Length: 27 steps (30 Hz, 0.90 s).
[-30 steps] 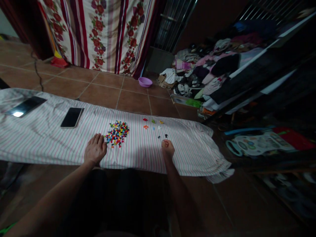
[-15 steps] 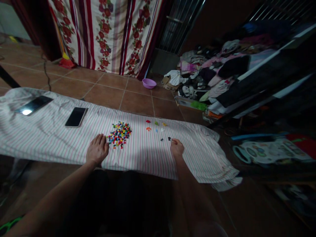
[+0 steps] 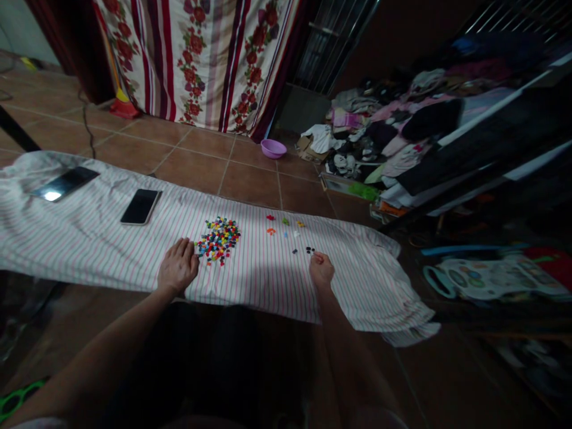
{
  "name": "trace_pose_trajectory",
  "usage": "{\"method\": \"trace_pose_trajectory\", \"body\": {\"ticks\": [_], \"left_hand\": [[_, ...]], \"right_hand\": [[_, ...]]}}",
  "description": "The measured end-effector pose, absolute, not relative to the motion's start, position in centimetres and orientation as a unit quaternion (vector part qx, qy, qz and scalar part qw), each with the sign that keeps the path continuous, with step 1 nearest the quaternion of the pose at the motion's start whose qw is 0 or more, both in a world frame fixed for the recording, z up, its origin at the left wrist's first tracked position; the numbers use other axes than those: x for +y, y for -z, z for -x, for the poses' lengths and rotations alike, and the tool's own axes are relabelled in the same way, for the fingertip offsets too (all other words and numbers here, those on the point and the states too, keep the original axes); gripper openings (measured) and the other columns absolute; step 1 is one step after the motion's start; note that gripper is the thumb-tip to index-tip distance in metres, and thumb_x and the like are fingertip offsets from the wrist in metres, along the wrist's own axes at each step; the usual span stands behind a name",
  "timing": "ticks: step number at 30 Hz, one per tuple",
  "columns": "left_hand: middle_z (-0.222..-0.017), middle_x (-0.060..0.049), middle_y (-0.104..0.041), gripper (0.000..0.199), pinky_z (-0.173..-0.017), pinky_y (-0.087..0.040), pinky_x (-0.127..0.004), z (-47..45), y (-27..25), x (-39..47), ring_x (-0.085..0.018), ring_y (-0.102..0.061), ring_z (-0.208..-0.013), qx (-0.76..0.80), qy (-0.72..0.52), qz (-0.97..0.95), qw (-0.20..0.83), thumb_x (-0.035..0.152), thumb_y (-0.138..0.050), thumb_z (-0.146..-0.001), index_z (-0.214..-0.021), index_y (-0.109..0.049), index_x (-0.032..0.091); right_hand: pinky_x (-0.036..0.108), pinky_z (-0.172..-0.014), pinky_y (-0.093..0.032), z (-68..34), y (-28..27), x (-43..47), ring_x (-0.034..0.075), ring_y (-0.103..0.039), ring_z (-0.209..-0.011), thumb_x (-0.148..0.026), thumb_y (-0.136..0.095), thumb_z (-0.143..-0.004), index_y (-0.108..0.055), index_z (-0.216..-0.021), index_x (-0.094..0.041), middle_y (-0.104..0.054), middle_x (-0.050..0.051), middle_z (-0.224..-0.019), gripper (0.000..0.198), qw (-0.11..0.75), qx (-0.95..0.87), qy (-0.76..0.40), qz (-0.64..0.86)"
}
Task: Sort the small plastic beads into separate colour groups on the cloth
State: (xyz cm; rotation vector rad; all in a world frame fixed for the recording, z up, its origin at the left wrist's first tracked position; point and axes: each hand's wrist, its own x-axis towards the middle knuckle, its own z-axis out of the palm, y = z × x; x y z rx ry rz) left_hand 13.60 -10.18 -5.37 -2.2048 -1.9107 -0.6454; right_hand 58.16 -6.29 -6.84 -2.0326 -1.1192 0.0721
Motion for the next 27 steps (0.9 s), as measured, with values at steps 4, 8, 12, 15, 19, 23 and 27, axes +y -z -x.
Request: {"method": "trace_pose_trajectory", "body": {"ticks": [4,8,12,15,19,23,27], "left_hand": [[-0.131,-0.020,-0.056,0.048,-0.106,-0.036,-0.043,-13.6,5.2,-10.2,-0.032,-0.045,-0.129,-0.637,0.208,0.738,0.079,0.031,-0.034,-0.090,-0.121,-0.058,0.004],[-0.131,-0.020,-0.056,0.046,-0.106,-0.037,-0.044,-13.7,5.1,-10.3,-0.031,-0.045,-0.129,-0.643,0.206,0.734,0.074,0.031,-0.035,-0.090,-0.121,-0.058,0.005],[-0.132,-0.021,-0.054,0.047,-0.107,-0.036,-0.044,-13.8,5.1,-10.3,-0.032,-0.044,-0.129,-0.643,0.213,0.733,0.061,0.031,-0.035,-0.090,-0.122,-0.057,0.004],[-0.132,-0.021,-0.054,0.047,-0.107,-0.035,-0.045,-13.7,5.2,-10.2,-0.032,-0.044,-0.130,-0.644,0.220,0.731,0.052,0.031,-0.035,-0.090,-0.122,-0.057,0.004],[-0.132,-0.021,-0.055,0.046,-0.107,-0.035,-0.045,-13.7,5.2,-10.2,-0.031,-0.043,-0.130,-0.642,0.222,0.732,0.050,0.031,-0.035,-0.090,-0.122,-0.057,0.005],[-0.132,-0.020,-0.055,0.046,-0.107,-0.035,-0.044,-13.7,5.2,-10.2,-0.031,-0.044,-0.130,-0.642,0.222,0.732,0.060,0.031,-0.035,-0.090,-0.122,-0.057,0.005],[-0.133,-0.020,-0.054,0.046,-0.106,-0.036,-0.044,-13.7,5.2,-10.2,-0.031,-0.044,-0.130,-0.643,0.220,0.731,0.061,0.031,-0.035,-0.090,-0.123,-0.056,0.006]], "right_hand": [[0.031,-0.074,-0.045,-57.0,6.7,-7.1,0.019,-0.058,-0.071,-0.034,-0.047,-0.070,-0.067,-0.091,-0.014,-0.066,0.007,-0.076,0.035,0.436,-0.399,-0.047,0.805],[0.029,-0.069,-0.045,-54.4,6.4,-7.9,0.016,-0.055,-0.067,-0.036,-0.050,-0.070,-0.066,-0.092,-0.014,-0.063,0.004,-0.072,0.035,0.496,-0.374,-0.065,0.781],[0.028,-0.068,-0.047,-49.4,6.3,-9.4,0.018,-0.059,-0.072,-0.040,-0.047,-0.077,-0.065,-0.094,-0.016,-0.067,0.006,-0.080,0.035,0.495,-0.429,-0.124,0.745],[0.031,-0.076,-0.048,-44.6,6.3,-10.5,0.020,-0.062,-0.084,-0.040,-0.045,-0.082,-0.065,-0.096,-0.017,-0.069,0.009,-0.094,0.034,0.457,-0.547,-0.172,0.680],[0.028,-0.075,-0.048,-38.8,5.9,-11.1,0.017,-0.062,-0.079,-0.033,-0.047,-0.085,-0.068,-0.092,-0.020,-0.067,0.005,-0.089,0.025,0.389,-0.656,-0.201,0.614],[0.025,-0.075,-0.047,-34.9,5.2,-10.9,0.014,-0.061,-0.078,-0.026,-0.052,-0.085,-0.068,-0.095,-0.022,-0.065,0.002,-0.088,0.019,0.356,-0.701,-0.203,0.584],[0.023,-0.074,-0.045,-32.8,4.9,-10.8,0.013,-0.060,-0.077,-0.026,-0.056,-0.086,-0.068,-0.095,-0.023,-0.065,0.001,-0.090,0.015,0.335,-0.714,-0.189,0.585]]}}
